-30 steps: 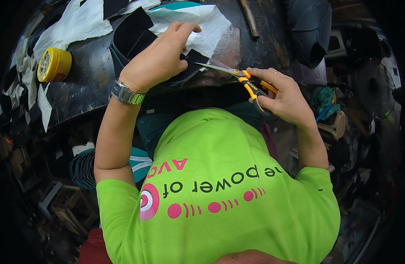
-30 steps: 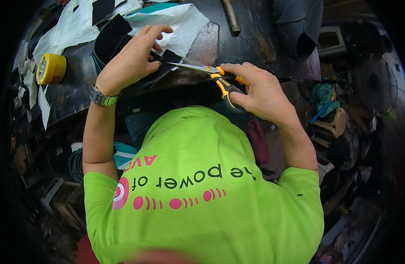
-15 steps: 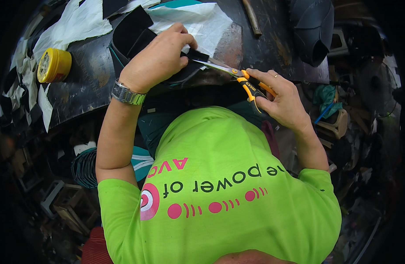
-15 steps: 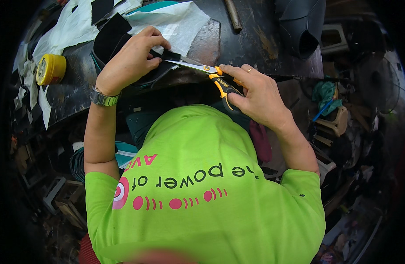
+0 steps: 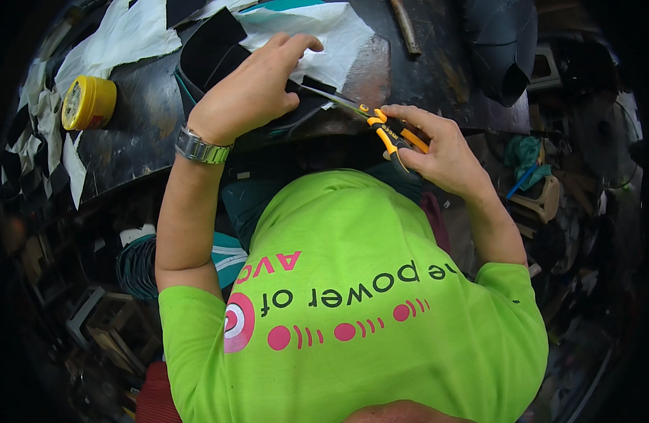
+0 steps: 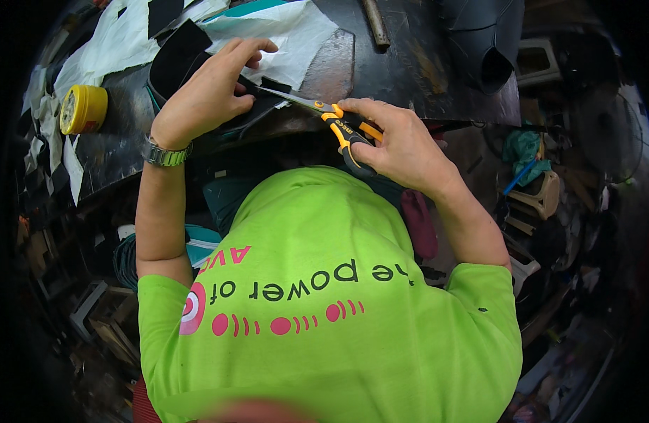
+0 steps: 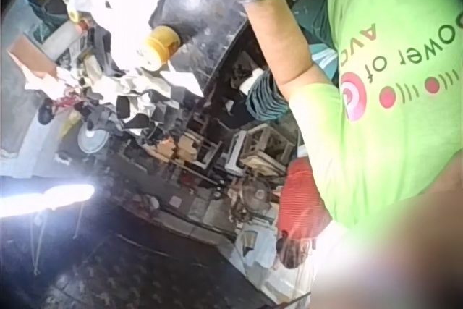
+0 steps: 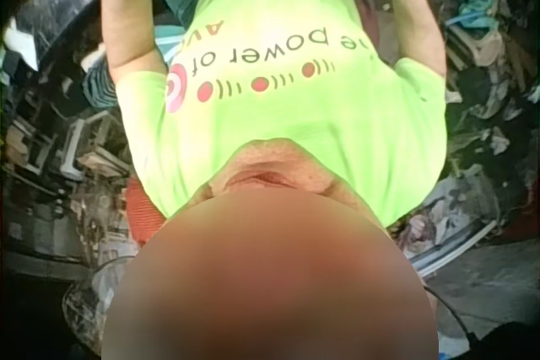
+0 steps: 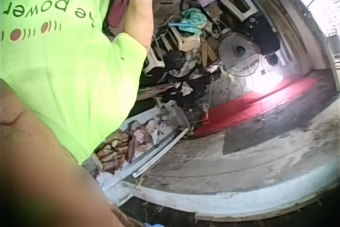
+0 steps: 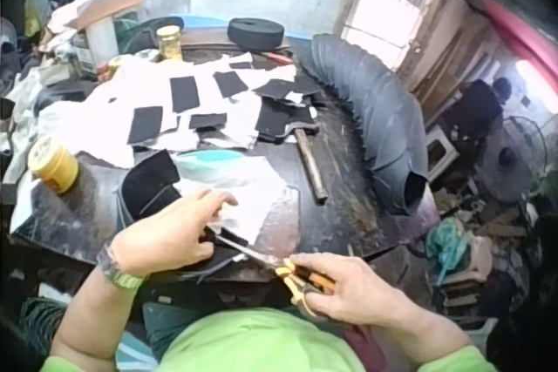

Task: The person repeatedly places white fabric and black foam padding inside a teal helmet, trims the edges with scissors, and uses a hammer to press the padding into place. The person flips the helmet to access different areas and continues trimming and tucking the materials.

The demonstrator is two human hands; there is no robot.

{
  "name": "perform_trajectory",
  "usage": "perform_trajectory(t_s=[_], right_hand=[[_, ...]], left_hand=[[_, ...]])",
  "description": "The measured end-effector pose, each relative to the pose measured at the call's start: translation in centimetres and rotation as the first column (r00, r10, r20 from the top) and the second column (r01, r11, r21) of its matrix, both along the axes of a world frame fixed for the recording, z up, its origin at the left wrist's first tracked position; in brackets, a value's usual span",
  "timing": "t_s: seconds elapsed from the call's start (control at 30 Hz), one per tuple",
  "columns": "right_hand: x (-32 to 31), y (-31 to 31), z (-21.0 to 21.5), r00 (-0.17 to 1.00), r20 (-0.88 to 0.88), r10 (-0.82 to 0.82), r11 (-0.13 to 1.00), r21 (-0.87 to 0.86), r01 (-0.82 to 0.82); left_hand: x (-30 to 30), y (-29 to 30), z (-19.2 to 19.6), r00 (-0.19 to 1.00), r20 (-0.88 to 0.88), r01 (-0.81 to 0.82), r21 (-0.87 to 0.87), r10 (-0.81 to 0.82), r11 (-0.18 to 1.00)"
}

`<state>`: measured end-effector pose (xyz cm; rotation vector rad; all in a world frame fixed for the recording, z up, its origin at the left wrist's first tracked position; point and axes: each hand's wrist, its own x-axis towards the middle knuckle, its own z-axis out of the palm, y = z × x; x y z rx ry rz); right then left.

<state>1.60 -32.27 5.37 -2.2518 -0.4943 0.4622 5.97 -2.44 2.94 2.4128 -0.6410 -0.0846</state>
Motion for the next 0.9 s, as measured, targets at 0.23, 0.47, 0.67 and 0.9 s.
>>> perform_trajectory(t_s=[0.23, 0.47, 0.67, 0.9], right_hand=[[-0.3, -0.1, 0.3, 0.995, -0.104, -0.006, 0.999, -0.037, 0.002], [-1.0, 0.2, -1.2, 0.926, -0.347, -0.15, 0.944, 0.227, 0.238], [-1.0, 0.2, -1.7, 0.876, -0.392, -0.283, 0.75, 0.478, 0.456], [-0.3, 0.6, 0.0, 0.964, -0.264, -0.021, 0.943, 0.315, 0.106]], left_hand=[[0.1, -0.3, -0.8, 0.999, 0.051, 0.004, 0.017, -0.005, 1.0], [-1.1, -0.9, 1.2, 0.982, 0.17, -0.082, 0.013, 0.079, 0.997], [-7.1, -1.8, 3.7, 0.984, 0.166, -0.121, 0.412, 0.057, 0.903], [-7.5, 3.9, 4.3, 0.891, 0.392, 0.064, 0.39, -0.229, 0.918]])
